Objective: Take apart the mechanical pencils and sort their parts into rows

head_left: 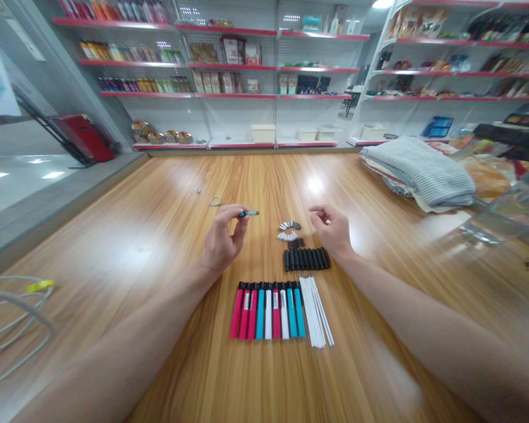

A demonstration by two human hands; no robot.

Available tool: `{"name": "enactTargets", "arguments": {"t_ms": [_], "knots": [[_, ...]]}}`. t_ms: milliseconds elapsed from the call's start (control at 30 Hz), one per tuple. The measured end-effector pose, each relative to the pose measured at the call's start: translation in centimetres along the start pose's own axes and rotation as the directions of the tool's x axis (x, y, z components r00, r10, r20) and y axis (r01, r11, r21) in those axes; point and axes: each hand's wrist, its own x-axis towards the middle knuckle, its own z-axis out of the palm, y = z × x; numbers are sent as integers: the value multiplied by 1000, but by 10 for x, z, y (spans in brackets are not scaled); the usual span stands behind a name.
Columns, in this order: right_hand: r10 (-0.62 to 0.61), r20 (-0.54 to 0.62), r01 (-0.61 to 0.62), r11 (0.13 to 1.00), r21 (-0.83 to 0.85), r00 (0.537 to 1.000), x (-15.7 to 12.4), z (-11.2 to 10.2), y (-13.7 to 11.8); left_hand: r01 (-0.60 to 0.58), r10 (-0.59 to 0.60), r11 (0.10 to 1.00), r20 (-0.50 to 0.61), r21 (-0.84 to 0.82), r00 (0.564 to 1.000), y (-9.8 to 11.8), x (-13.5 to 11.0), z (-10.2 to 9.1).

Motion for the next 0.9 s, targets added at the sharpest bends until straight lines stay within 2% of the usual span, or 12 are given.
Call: {"name": "enactTargets", "arguments": {"t_ms": [133,300,467,600,767,900], "knots": [[-211,98,217,975,-46,972,-5,-1,-12,86,-90,989,-33,-117,995,1,1,3],[-286,147,295,955,-41,947,-5,0,-15,58,-61,996,-39,-65,997,12,4,2],[-375,219,384,923,3,901,-5,2,-13,109,-106,969,27,-221,994,24,1,7],[-390,239,400,916,5,889,-5,1,-14,160,-151,956,55,-246,987,21,-2,9],[-397,275,414,910,-1,875,-6,-2,-17,211,-196,973,155,-91,968,5,-3,6],[-342,267,349,937,22,901,-8,-4,-13,176,-170,984,210,-7,963,2,-2,6]]}}
